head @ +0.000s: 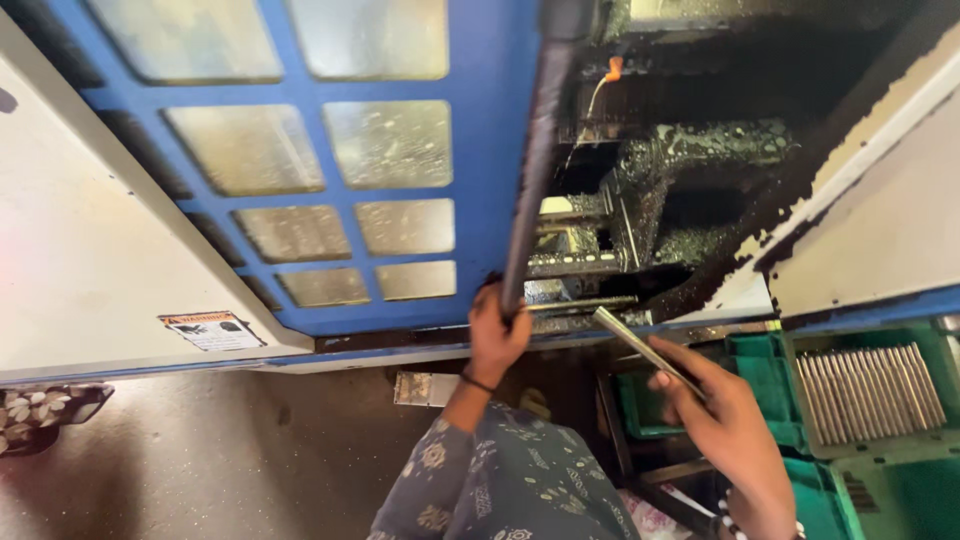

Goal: The person operates a metal processing machine by opening the door, placing metal rods into the machine, and closing the door. They repeat this process multiple times, retrieving processed rods and placing them into a green bin.

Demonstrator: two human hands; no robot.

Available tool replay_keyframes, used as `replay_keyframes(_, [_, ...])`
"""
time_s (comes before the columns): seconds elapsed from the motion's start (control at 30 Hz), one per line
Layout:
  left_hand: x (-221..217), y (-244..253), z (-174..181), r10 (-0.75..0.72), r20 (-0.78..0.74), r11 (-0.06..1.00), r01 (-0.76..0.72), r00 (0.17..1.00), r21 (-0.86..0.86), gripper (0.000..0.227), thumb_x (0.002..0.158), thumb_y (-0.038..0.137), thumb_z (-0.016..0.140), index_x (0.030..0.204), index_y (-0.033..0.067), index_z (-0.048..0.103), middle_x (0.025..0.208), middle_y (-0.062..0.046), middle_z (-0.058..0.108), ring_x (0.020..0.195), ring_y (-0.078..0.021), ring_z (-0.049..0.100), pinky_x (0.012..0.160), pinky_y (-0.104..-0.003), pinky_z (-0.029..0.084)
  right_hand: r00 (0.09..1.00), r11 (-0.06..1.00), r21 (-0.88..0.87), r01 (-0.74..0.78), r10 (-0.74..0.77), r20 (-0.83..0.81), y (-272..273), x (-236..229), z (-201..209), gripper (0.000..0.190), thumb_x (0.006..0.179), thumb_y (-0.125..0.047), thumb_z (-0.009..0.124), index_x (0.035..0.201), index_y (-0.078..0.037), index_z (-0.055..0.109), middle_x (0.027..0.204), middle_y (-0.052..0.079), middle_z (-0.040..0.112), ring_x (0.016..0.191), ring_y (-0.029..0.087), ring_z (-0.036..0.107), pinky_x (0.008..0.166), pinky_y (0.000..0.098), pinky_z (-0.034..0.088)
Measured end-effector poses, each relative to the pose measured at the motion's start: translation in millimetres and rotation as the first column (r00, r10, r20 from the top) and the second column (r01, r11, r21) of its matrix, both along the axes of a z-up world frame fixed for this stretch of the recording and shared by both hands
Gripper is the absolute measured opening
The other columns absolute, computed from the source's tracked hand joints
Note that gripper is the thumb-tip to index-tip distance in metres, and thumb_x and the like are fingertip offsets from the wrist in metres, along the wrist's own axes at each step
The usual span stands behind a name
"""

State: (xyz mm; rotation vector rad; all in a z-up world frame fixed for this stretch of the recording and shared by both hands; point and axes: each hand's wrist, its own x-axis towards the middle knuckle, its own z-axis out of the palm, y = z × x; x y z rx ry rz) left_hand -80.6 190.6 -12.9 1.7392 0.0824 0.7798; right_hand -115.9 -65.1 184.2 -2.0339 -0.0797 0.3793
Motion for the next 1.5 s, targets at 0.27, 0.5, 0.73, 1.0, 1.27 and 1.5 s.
replay_keyframes(0.27, [-29.5, 52.7, 16.1, 0.172, -0.078, 0.981, -0.178, 0.982, -0.078, 0.013, 0.078, 0.002, 0.069, 0.091, 0.0036, 0.066, 0.077, -0.009, 0.066, 0.064, -0.0153, 0.064, 0.059, -0.03, 0.052, 0.988, 0.995, 0.078, -0.06, 0.07, -0.139, 44.5, 99.2, -61.2, 0.025, 0.088, -0.008, 0.072, 0.111, 0.001, 0.073, 0.081, 0.006, 0.077, 0.07, 0.01, 0.072, 0.062, 0.0261, 0.06])
replay_keyframes(0.5, [-41.6, 65.5, 33.4, 0.355, -0.125, 0.933, -0.359, 0.926, -0.006, 0.009, 0.081, -0.002, 0.069, 0.088, 0.0035, 0.066, 0.073, -0.004, 0.067, 0.063, -0.0102, 0.064, 0.06, -0.024, 0.052, 0.916, 0.908, 0.177, -0.381, 0.344, 0.206, 108.1, 202.9, -140.9, 0.011, 0.095, -0.009, 0.077, 0.1, 0.0, 0.077, 0.089, 0.007, 0.065, 0.083, 0.012, 0.06, 0.071, 0.0284, 0.048])
replay_keyframes(0.73, [-47.1, 78.1, 34.1, 0.461, -0.347, 0.838, -0.529, 0.817, -0.132, 0.006, 0.084, -0.004, 0.065, 0.083, 0.0021, 0.067, 0.06, -0.002, 0.064, 0.054, -0.0073, 0.063, 0.051, -0.023, 0.048, 0.898, 0.735, 0.676, -0.056, 0.332, -0.287, 171.2, 248.6, -217.7, 0.02, 0.099, -0.023, 0.065, 0.101, -0.004, 0.069, 0.087, 0.003, 0.065, 0.08, 0.013, 0.061, 0.074, 0.0266, 0.052])
replay_keyframes(1.0, [-44.5, 82.8, 29.9, 0.594, -0.271, 0.789, -0.614, 0.757, 0.014, 0.007, 0.08, -0.002, 0.064, 0.084, 0.0019, 0.066, 0.057, -0.002, 0.064, 0.053, -0.0092, 0.064, 0.054, -0.024, 0.051, 0.745, 0.552, 0.812, 0.192, 0.457, -0.486, 294.1, 256.4, -257.4, 0.042, 0.101, -0.037, 0.064, 0.133, -0.01, 0.064, 0.071, -0.006, 0.044, 0.057, 0.008, 0.046, 0.057, 0.0255, 0.042])
replay_keyframes(1.27, [-41.9, 81.5, 34.6, 0.639, -0.194, 0.769, -0.63, 0.745, 0.111, 0.007, 0.074, 0.001, 0.066, 0.08, 0.004, 0.066, 0.068, -0.005, 0.064, 0.059, -0.0137, 0.061, 0.059, -0.029, 0.05, 0.837, 0.522, 0.83, 0.199, 0.35, -0.421, 365.1, 255.1, -273.4, 0.053, 0.106, -0.043, 0.063, 0.143, -0.004, 0.062, 0.094, 0.007, 0.06, 0.074, 0.014, 0.059, 0.065, 0.0305, 0.049])
replay_keyframes(1.5, [-42.0, 80.4, 27.9, 0.652, -0.209, 0.756, -0.648, 0.729, 0.096, 0.006, 0.073, 0.0, 0.066, 0.078, 0.0045, 0.066, 0.064, -0.005, 0.064, 0.055, -0.0144, 0.061, 0.056, -0.029, 0.049, 0.622, 0.146, 0.654, 0.742, 0.215, -0.753, 317.8, 278.1, -253.7, 0.045, 0.098, -0.054, 0.044, 0.123, -0.016, 0.05, 0.109, 0.014, 0.065, 0.12, 0.038, 0.06, 0.099, 0.0495, 0.05])
